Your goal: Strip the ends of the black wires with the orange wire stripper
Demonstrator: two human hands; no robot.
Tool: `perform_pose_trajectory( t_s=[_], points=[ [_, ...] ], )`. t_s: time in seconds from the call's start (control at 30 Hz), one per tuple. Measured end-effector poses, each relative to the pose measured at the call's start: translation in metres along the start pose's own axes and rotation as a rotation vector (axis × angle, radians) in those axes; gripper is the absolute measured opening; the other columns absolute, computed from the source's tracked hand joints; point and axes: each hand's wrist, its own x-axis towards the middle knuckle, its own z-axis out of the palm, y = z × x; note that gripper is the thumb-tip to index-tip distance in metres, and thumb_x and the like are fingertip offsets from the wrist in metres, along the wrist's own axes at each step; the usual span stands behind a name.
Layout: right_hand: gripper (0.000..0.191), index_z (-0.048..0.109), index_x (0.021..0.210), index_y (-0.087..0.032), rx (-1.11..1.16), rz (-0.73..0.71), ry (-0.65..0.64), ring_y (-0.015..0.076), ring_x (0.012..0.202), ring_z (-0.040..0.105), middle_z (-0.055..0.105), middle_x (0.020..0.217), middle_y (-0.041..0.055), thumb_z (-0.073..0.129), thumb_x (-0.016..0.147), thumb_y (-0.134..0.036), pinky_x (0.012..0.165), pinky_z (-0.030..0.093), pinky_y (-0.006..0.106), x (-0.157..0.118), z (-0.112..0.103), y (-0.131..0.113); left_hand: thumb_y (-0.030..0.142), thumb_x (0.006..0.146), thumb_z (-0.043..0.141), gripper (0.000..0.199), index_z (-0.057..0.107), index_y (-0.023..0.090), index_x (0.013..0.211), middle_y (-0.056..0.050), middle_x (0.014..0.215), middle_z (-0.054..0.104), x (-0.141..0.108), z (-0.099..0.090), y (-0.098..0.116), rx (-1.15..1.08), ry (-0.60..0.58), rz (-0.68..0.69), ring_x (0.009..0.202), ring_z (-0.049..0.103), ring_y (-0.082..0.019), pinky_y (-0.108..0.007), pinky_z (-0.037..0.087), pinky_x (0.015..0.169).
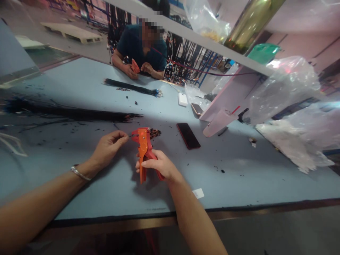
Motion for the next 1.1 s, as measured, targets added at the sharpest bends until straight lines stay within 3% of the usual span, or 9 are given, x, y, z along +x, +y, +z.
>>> perform_pose_trajectory(
  t_s=[0.5,1.1],
  points=[
    [0.033,0.062,0.101,-0.012,-0.037,0.005,-0.014,0.0188,0.073,0.068,0.069,0.085,0.0068,0.071,0.071,-0.023,0.068,0.056,0.033,-0.0009,-0.0011,-0.0017,0.039,0.078,0.063,0.023,0.071,0.019,0.086,-0.004,0.087,0.073,0.0022,0.0038,-0.0035,-0.084,-0.015,0.024,0.084,0.063,-0.02,-0.031,0.048,0.082],
    [0.029,0.061,0.098,-0.013,-0.1,-0.01,0.011,0.0185,0.07,0.066,0.067,0.081,0.0052,0.07,0.073,-0.025,0.064,0.055,0.032,-0.0017,0.001,-0.0029,0.035,0.075,0.066,0.018,0.07,0.018,0.079,-0.001,0.079,0.07,0.0022,0.0022,-0.0032,-0.167,-0.017,0.02,0.075,0.06,-0.016,-0.028,0.048,0.076]
  ],
)
